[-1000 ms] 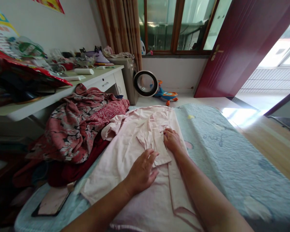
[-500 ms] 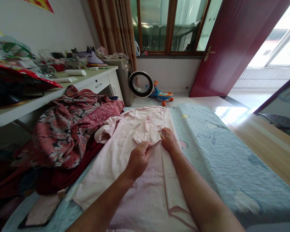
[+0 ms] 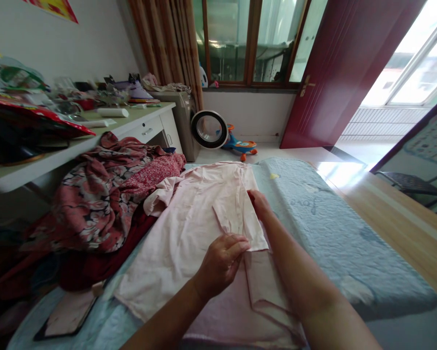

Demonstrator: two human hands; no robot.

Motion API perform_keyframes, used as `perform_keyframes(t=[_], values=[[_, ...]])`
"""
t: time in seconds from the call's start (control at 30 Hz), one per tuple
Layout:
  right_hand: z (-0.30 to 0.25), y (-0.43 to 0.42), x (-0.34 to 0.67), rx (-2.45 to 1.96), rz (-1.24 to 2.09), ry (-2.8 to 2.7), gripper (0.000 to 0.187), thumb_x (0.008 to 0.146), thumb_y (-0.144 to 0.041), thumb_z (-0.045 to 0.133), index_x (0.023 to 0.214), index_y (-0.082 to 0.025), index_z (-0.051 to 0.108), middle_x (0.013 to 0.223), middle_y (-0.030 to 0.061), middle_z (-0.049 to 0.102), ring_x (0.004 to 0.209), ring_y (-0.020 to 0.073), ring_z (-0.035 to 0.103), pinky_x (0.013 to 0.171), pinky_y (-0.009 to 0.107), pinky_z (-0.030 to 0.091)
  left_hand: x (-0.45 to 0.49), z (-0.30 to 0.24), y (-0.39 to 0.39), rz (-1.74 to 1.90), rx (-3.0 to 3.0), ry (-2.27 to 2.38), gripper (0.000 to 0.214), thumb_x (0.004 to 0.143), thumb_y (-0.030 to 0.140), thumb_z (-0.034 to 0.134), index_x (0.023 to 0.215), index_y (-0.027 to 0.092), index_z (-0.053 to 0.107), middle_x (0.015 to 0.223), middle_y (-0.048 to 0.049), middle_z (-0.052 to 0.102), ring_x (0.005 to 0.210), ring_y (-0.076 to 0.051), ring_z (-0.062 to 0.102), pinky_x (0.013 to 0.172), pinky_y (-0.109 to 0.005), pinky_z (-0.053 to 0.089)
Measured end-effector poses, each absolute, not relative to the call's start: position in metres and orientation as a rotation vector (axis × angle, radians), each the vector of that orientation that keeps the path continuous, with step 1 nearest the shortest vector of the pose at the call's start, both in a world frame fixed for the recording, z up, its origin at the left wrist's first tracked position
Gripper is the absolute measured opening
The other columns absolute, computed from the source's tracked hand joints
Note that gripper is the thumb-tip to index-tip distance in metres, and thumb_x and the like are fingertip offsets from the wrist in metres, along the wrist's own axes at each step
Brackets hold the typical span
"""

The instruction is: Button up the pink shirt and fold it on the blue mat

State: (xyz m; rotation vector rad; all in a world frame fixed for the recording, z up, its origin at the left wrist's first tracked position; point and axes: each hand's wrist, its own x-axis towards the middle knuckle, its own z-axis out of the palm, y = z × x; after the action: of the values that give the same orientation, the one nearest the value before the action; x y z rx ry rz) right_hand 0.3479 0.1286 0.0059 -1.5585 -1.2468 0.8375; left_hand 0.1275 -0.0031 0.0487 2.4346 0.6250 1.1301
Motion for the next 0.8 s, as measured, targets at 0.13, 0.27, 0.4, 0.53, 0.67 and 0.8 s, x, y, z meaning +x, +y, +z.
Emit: perform_keyframes(t=[0.13, 0.27, 0.4, 0.53, 0.67, 0.8], values=[[0.012, 0.127, 0.352, -1.548, 0.930, -1.147, 0.037, 0.078, -0.045, 0.046, 0.087, -0.015, 0.065, 0.063, 0.0003, 0.061, 0.053, 0.0131, 0.054, 0.051, 0.023, 0.042, 0.127, 0.046, -0.009, 1.097, 2.493, 0.566, 0.028, 0.090, 0.009, 0.051, 0.110, 0.021, 0.066, 0.109, -0.0082, 0.070, 0.102, -0.020, 0.064, 0.091, -0.035, 0.053], [0.009, 0.117, 0.354, -1.605, 0.896, -1.079, 0.026, 0.063, -0.034, 0.058, 0.079, -0.015, 0.064, 0.053, -0.0056, 0.050, 0.045, 0.0092, 0.042, 0.046, 0.021, 0.032, 0.125, 0.044, -0.014, 0.982, 2.535, 0.509, 0.031, 0.085, 0.007, 0.052, 0.109, 0.021, 0.066, 0.107, -0.0075, 0.071, 0.100, -0.020, 0.063, 0.090, -0.036, 0.052], [0.005, 0.105, 0.359, -1.688, 0.758, -1.012, 0.025, 0.063, -0.030, 0.056, 0.080, -0.015, 0.064, 0.060, -0.0038, 0.054, 0.051, 0.0099, 0.043, 0.049, 0.023, 0.032, 0.126, 0.043, -0.020, 0.886, 2.532, 0.442, 0.032, 0.085, 0.006, 0.049, 0.108, 0.020, 0.067, 0.107, -0.0075, 0.071, 0.099, -0.020, 0.063, 0.089, -0.035, 0.051], [0.003, 0.093, 0.364, -1.763, 0.694, -1.005, 0.027, 0.067, -0.028, 0.056, 0.090, -0.014, 0.064, 0.064, -0.0030, 0.055, 0.053, 0.0107, 0.046, 0.048, 0.022, 0.033, 0.133, 0.040, -0.025, 0.909, 2.544, 0.422, 0.028, 0.090, 0.011, 0.048, 0.108, 0.019, 0.068, 0.107, -0.0084, 0.071, 0.099, -0.020, 0.063, 0.088, -0.034, 0.051], [-0.001, 0.080, 0.367, -1.827, 0.696, -1.042, 0.034, 0.072, -0.024, 0.054, 0.104, -0.015, 0.061, 0.065, -0.0043, 0.055, 0.050, 0.0099, 0.046, 0.047, 0.021, 0.033, 0.140, 0.031, -0.028, 0.851, 2.583, 0.432, 0.027, 0.091, 0.014, 0.049, 0.109, 0.021, 0.068, 0.108, -0.0071, 0.070, 0.101, -0.020, 0.063, 0.089, -0.034, 0.050], [-0.003, 0.069, 0.370, -1.883, 0.701, -1.137, 0.034, 0.071, -0.017, 0.057, 0.104, -0.016, 0.061, 0.065, -0.0057, 0.054, 0.051, 0.0097, 0.047, 0.049, 0.020, 0.034, 0.143, 0.021, -0.032, 0.652, 2.593, 0.435, 0.025, 0.091, 0.015, 0.050, 0.107, 0.021, 0.068, 0.108, -0.0060, 0.070, 0.101, -0.020, 0.063, 0.089, -0.033, 0.049]])
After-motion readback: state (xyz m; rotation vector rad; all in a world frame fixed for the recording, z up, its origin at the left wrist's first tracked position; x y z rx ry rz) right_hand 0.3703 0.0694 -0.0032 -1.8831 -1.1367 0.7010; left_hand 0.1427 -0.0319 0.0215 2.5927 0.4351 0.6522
